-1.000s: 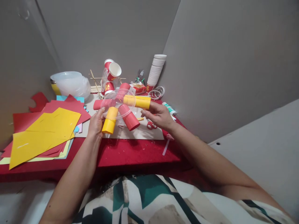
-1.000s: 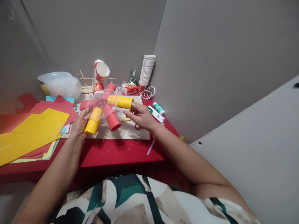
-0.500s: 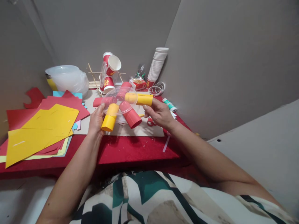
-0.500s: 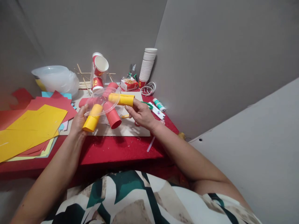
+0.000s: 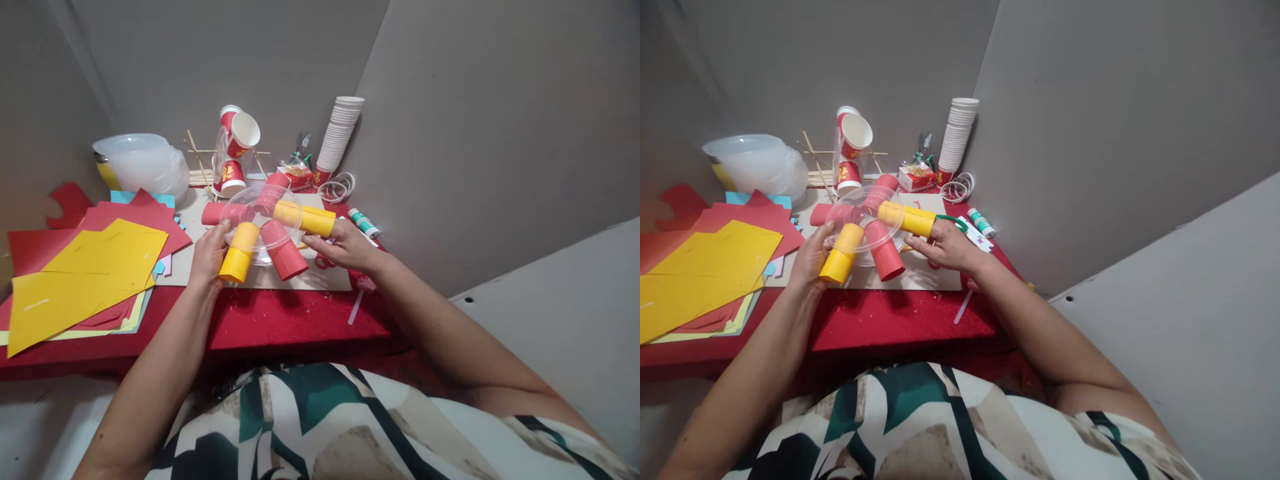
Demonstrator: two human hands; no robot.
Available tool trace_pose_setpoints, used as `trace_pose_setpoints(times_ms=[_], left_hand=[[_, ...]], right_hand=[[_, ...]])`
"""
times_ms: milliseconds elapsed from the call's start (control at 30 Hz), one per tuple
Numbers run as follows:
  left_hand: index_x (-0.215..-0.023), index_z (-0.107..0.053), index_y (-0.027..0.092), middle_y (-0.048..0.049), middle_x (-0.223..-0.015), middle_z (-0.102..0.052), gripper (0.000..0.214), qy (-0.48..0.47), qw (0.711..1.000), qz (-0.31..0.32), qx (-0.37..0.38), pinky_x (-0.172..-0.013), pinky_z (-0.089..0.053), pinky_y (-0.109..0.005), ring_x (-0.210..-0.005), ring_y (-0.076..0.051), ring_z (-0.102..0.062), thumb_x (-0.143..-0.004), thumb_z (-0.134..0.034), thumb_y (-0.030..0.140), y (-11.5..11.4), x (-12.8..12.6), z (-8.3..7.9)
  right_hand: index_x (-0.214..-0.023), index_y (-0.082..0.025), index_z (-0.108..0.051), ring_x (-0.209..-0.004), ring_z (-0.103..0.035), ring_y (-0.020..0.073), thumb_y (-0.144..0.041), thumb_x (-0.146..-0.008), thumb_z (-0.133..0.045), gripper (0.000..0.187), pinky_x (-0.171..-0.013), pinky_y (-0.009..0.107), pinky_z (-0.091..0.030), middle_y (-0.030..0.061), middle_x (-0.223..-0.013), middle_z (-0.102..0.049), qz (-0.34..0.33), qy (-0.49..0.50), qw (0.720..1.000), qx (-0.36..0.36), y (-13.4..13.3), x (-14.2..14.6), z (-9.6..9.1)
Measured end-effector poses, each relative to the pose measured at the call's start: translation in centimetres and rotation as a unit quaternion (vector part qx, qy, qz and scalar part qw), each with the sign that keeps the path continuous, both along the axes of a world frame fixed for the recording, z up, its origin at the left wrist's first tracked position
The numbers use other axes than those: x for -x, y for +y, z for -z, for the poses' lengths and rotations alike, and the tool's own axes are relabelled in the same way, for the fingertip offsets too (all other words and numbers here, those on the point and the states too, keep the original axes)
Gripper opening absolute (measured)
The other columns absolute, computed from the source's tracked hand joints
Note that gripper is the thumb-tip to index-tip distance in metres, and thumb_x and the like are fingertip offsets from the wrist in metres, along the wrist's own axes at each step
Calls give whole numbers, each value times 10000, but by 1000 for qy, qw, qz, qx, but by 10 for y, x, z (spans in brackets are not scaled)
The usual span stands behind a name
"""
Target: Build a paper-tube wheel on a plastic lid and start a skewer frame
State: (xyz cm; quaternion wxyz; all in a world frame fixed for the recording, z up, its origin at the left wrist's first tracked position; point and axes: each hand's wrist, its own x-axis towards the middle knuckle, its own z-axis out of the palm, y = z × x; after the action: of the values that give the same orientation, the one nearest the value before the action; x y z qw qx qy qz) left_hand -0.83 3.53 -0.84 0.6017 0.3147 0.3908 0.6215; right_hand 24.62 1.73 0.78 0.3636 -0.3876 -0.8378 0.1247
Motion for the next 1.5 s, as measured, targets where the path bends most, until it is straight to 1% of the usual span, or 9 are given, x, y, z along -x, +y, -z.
trace_pose_setpoints(times_ms=[133, 333, 533, 700, 833, 967, 1167, 1300, 1500], left_hand=[[-799, -622, 165, -2, -660, -674, 381, -26, 999, -26, -3, -546, -506, -251, -555, -146, -636, -584, -814, 414, 1, 0, -1], [-737, -590, 174, 12, -623, -644, 368, -38, 996, -77, -25, -495, -471, -233, -525, -131, -604, -577, -821, 410, 2, 0, -2], [-727, -578, 167, 37, -588, -580, 389, 3, 999, -34, -36, -485, -427, -217, -494, -101, -537, -587, -824, 434, -3, -1, -1], [-717, -557, 180, 56, -552, -520, 427, 35, 999, -16, -20, -494, -430, -237, -494, -116, -526, -552, -838, 455, -8, -2, -6], [-716, -555, 182, 55, -555, -509, 419, 31, 999, -21, -1, -496, -402, -233, -484, -103, -500, -557, -828, 457, -7, -2, -7], [-683, -540, 183, 62, -522, -477, 437, 50, 998, -31, 4, -472, -381, -227, -467, -98, -482, -543, -844, 463, -6, -4, -5], [-742, -566, 157, 65, -556, -516, 459, 23, 998, 23, 54, -420, -341, -179, -429, -48, -432, -544, -882, 423, -21, -6, 0], [-731, -570, 151, 109, -516, -416, 418, 21, 997, 32, 65, -403, -317, -135, -400, -12, -368, -573, -899, 354, -41, 16, -1], [-644, -520, 134, 79, -576, -506, 385, 14, 996, -58, 59, -406, -368, -89, -405, 21, -357, -589, -887, 238, -58, 71, -13]], right_hand=[[-923, -190, -726, -723, -665, 168, -461, -869, -647, 287, -626, 282, -533, 54, -847, -708, 18, 145, 989, -29, -10, 1, 0], [-1079, -267, -683, -735, -698, 148, -528, -908, -573, 331, -560, 258, -557, 62, -1080, -712, 137, 393, 909, 6, -7, -2, 5], [-1425, -339, -447, -1214, -597, 248, -564, -723, -776, 807, -922, 385, -576, 85, -1447, -520, 85, 252, 963, 42, 4, -1, 9], [-1222, -217, -640, -1052, -680, 250, -499, -757, -764, 558, -928, 433, -563, 84, -1185, -699, 65, 189, 977, 76, -1, 5, 7], [-1318, -217, -592, -1192, -624, 283, -452, -729, -793, 666, -1009, 465, -513, 111, -1354, -621, 63, 137, 987, 58, -2, 4, 3], [-1277, -200, -624, -1128, -651, 280, -403, -774, -741, 555, -987, 469, -515, 107, -1297, -656, 82, 73, 993, 35, 2, 0, 3], [-1313, -157, -600, -1099, -653, 285, -455, -734, -755, 669, -922, 435, -544, 133, -1275, -657, 53, 57, 989, 126, 18, -12, 8], [-1404, -177, -521, -1073, -653, 260, -482, -749, -742, 756, -901, 448, -556, 155, -1355, -605, 44, 57, 988, 136, 25, -23, 8], [-1216, -150, -665, -949, -681, 240, -440, -830, -670, 483, -845, 398, -557, 135, -1127, -712, 77, -42, 985, 150, 29, -27, 0]])
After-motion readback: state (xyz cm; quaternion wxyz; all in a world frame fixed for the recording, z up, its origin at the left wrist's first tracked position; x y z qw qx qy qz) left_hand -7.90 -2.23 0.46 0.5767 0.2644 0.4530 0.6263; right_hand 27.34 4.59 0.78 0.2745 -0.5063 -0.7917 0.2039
